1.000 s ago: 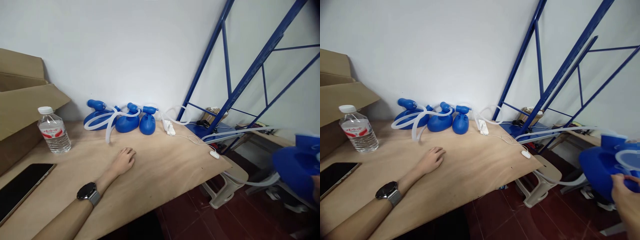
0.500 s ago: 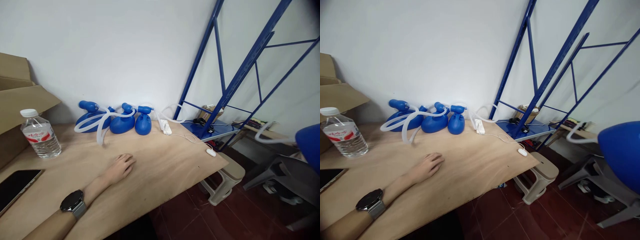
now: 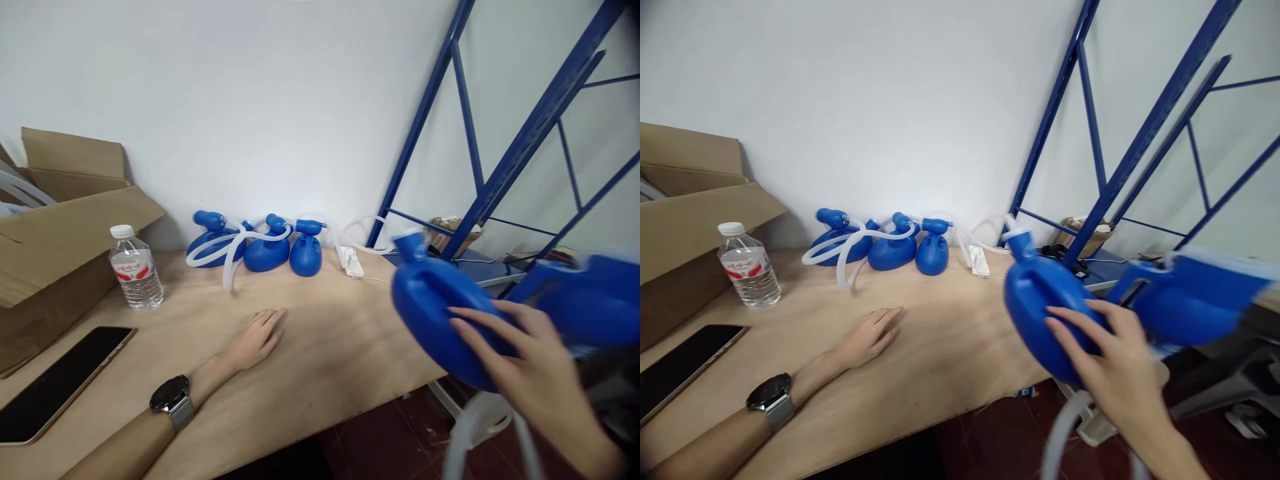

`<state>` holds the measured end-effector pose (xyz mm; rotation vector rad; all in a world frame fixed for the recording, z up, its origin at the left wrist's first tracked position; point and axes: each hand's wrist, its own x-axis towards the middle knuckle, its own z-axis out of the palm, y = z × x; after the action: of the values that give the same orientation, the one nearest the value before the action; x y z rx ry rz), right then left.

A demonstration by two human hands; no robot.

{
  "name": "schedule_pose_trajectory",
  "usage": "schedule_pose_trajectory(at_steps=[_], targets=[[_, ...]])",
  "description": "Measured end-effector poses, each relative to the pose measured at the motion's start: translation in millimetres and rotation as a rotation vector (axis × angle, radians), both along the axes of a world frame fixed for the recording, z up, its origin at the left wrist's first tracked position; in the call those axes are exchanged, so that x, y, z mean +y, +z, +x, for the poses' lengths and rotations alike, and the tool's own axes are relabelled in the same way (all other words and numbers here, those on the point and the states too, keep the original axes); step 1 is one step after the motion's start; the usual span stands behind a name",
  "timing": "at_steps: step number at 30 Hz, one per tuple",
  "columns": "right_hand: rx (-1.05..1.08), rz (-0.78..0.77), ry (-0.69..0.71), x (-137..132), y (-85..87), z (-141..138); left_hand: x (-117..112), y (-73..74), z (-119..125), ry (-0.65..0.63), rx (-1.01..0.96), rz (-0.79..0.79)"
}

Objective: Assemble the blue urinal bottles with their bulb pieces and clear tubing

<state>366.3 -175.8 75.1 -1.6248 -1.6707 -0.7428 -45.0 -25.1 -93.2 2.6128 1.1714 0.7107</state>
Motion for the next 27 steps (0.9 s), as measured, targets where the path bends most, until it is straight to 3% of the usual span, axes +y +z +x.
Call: schedule_pose_trajectory(at_steps=[1, 4, 8, 12, 18, 21, 24, 27], targets=[[0.004, -0.035, 0.131, 16.1, -9.8, -17.9, -1.4, 0.9, -0.6, 0.001, 0.010, -0.001], [0.014, -0.073, 0.331, 56.6, -33.5, -69.2, -2.8, 1.9, -1.4, 0.007, 0.014, 0.008], [0.006, -0.022, 0.584, 102.4, -50.0, -113.3, -1.7, 2.0, -1.9, 0.016, -0.015, 0.000], [0.074, -0.071, 0.774, 143.8, -75.3, -131.3, -4.2, 5.1, -1.7, 0.021, -0.005, -0.023], [0.113, -0.032, 0.835, 176.2, -127.6, -143.9, -5.4, 4.9, -1.4, 0.068, -0.113, -0.025], [0.088, -0.045, 0.881, 175.5, -133.9, -149.4, -1.5, -3.2, -4.2, 0.157, -0.259, 0.016], [0.141, -0.119, 0.943, 174.9, -125.9, -150.4, 4.0, -7.1, -9.4, 0.285, -0.416, 0.133], [0.246, -0.275, 0.996, 183.8, -111.4, -144.3, 14.4, 5.4, -16.9, 0.375, -0.438, 0.353]])
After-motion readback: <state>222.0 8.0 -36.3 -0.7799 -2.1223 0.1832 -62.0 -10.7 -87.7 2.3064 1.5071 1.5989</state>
